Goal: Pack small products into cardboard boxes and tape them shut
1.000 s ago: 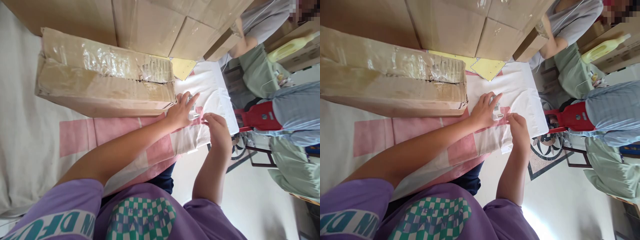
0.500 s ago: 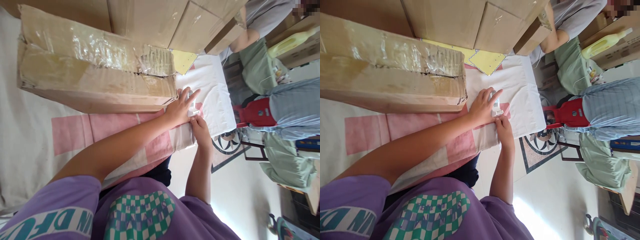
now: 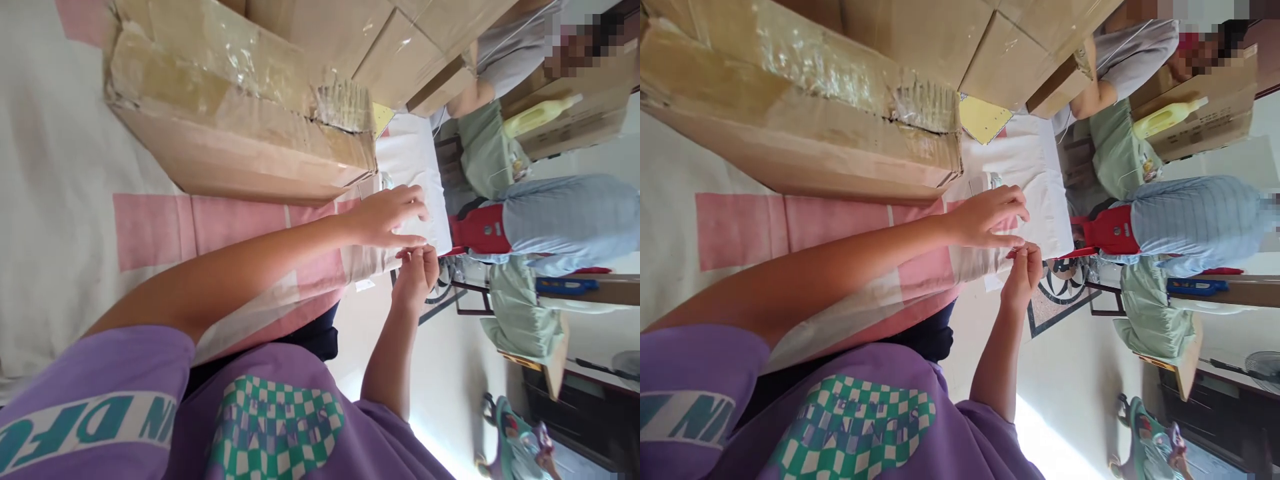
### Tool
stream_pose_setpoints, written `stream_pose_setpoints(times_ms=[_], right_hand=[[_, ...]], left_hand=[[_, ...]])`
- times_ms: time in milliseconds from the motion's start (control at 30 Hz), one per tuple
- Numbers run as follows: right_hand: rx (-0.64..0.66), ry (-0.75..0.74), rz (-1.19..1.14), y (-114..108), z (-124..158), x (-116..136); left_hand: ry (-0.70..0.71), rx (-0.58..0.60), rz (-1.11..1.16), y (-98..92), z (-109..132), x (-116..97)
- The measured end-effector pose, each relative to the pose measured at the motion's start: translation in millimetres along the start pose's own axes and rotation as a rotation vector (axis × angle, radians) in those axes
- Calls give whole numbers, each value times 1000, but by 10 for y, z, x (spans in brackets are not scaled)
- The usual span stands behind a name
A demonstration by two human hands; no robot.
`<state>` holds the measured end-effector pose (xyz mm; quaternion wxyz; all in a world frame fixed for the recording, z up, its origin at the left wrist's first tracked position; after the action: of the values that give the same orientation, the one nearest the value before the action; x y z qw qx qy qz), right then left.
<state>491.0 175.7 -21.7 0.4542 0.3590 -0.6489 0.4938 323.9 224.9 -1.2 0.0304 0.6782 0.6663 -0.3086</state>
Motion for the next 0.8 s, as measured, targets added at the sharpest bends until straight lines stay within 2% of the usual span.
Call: stream_pose_setpoints(times_ms=[100, 300, 400, 500, 600, 700, 800], right_hand=[[-13, -104, 90, -26, 109, 230], [-65, -322, -40, 60, 222, 554], [-105, -345, 5, 158, 189, 608], [-185, -372, 75, 222, 161, 685], [-206, -364, 54, 287, 161, 793], [-177, -318, 11, 338, 210, 969], [-84, -292, -21, 318, 312, 1212]], left_hand=[[45, 27, 21, -15, -70, -175], [240, 73, -154, -266, -246, -653], [292, 78, -276, -361, -301, -822], [277, 61, -331, -430, -327, -868], [263, 85, -349, -502, -345, -896], [247, 110, -374, -602, -392, -985], [268, 63, -339, -721, -480, -1174]])
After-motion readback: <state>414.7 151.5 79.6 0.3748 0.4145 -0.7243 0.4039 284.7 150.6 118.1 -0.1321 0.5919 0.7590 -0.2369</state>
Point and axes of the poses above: each hand's wrist, its own z-axis away from the middle knuckle, its own y-axis out of the palm, x = y × z, the point moved 7 cm from there along -z, towards the middle knuckle, and after that the axes turned 15 degrees about y, right-handed, at the moved point
